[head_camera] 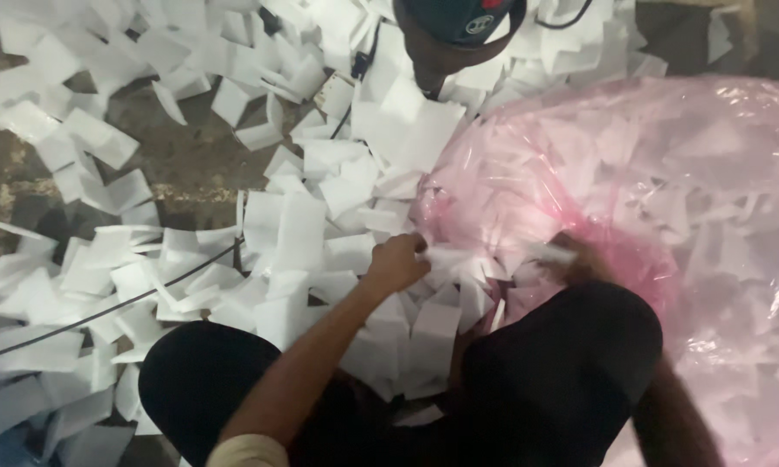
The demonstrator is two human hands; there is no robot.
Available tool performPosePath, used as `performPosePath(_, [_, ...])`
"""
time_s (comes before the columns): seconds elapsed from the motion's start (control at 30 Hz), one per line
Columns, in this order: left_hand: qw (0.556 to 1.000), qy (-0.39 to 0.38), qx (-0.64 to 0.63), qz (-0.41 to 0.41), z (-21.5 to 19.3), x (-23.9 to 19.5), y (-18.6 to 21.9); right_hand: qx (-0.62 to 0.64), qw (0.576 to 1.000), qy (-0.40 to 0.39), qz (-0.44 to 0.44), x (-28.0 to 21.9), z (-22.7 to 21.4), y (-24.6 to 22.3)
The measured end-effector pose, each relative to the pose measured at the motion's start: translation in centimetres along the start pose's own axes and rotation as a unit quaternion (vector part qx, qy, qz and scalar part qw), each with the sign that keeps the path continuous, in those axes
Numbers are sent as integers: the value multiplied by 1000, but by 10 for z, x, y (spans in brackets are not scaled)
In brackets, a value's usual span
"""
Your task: The person sits on the floor and repeatedly picks up small white foam pieces, folds them in half, and places them into a pink plastic bag. The person handles the foam pieces one at a time using both hands.
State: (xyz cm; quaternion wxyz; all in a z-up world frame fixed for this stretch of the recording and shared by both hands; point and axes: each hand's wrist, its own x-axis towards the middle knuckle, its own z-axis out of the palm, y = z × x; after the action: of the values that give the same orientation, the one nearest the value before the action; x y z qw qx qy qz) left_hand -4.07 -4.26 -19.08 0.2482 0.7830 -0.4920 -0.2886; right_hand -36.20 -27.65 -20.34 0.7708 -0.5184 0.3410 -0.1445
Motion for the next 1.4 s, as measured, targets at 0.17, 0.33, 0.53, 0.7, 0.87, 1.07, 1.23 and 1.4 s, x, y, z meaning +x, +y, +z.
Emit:
performPosePath(0.17, [944,55,-324,30,-84,-15,41,-471,815,71,-330,-47,56,-169])
performPosePath(0.33, [853,133,-497,85,-135,-43,69,-517,725,26,-453,-54,188,-204])
performPosePath(0.53, [806,212,-549,56,-138,-59,73,-338,863,0,-376,-23,272,-135])
performPosePath(0.7, [827,243,-485,148,-132,-68,80,-242,918,-13,-313,-14,286,-107])
performPosePath(0.87, [872,221,-422,111,-137,-76,85,-211,937,-59,-271,-6,289,-97])
performPosePath(1.07, [851,171,-490,75,-145,-62,85,78,984,-97,-131,10,281,-86])
performPosePath(1.23, [810,132,-570,35,-150,-34,86,189,980,-49,-27,25,281,-103])
performPosePath(1.4, [799,146,-582,39,-163,7,87,167,984,-12,-67,55,289,-140])
